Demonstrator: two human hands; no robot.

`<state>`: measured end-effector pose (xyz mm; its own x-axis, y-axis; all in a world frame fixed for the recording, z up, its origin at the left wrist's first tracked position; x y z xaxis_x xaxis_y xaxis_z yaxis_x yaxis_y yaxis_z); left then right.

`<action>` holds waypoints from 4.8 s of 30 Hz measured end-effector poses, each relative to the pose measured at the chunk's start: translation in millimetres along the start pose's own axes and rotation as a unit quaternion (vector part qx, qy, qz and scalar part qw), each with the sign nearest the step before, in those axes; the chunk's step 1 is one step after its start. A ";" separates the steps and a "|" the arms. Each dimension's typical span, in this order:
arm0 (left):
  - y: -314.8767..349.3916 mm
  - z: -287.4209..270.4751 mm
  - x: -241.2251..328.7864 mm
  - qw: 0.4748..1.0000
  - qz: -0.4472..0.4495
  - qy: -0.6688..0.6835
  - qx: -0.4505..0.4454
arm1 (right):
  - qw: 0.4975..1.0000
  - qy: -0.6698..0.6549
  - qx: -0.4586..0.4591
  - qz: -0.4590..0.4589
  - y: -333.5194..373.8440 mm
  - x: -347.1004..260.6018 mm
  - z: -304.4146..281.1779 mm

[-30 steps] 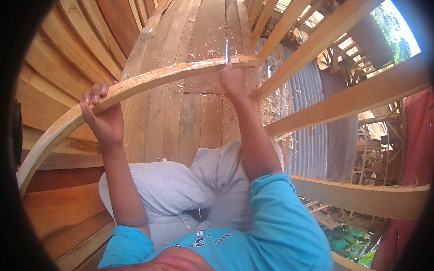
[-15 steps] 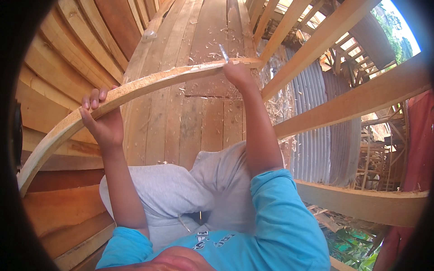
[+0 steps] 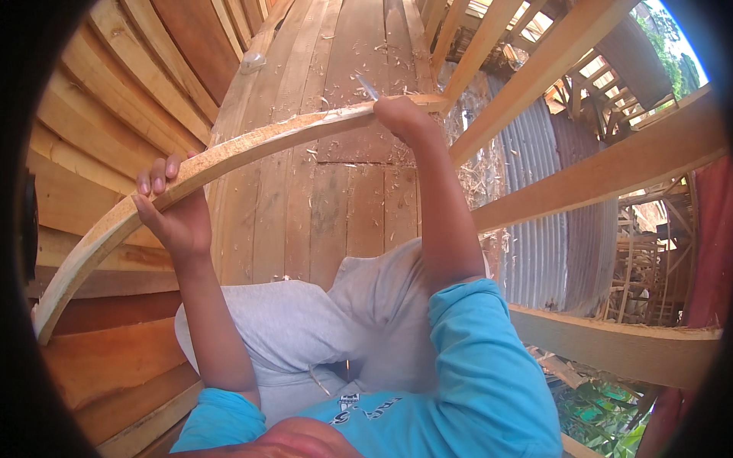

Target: The person sits cross-legged on a wooden floor and uses a knife to shave and shape a curved wooden plank. The person holds the plank with the left hand and repeatedly scrapes the surface with the knife in the right hand, producing wood shavings.

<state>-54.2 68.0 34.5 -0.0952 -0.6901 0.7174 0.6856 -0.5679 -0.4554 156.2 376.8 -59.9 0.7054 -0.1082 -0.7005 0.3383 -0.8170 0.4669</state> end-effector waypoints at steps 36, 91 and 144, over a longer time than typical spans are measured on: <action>-6.0 14.9 13.5 0.978 0.076 -0.023 -0.192 | 0.994 0.036 0.092 -0.056 3.3 27.4 -29.3; -8.9 -1.4 -1.6 0.999 0.009 0.024 -0.040 | 0.966 -0.117 0.171 -0.156 22.5 3.4 16.1; -5.2 -16.8 -7.9 0.994 -0.020 -0.023 0.102 | 0.973 -0.030 0.067 -0.219 65.9 -34.4 29.5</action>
<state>-69.1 68.9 22.4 -0.0954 -0.6449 0.7583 0.8147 -0.4883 -0.3128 135.8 310.0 -20.9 0.4735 0.2371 -0.8483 0.5114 -0.8582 0.0456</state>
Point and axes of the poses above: each hand's wrist, its own y-axis away from the middle knuckle, its own z-axis out of the palm, x = y × z, the point moved 9 cm from there along -y, towards the middle knuckle, and after that the axes turned 15 degrees about -y, right-handed, at the moved point
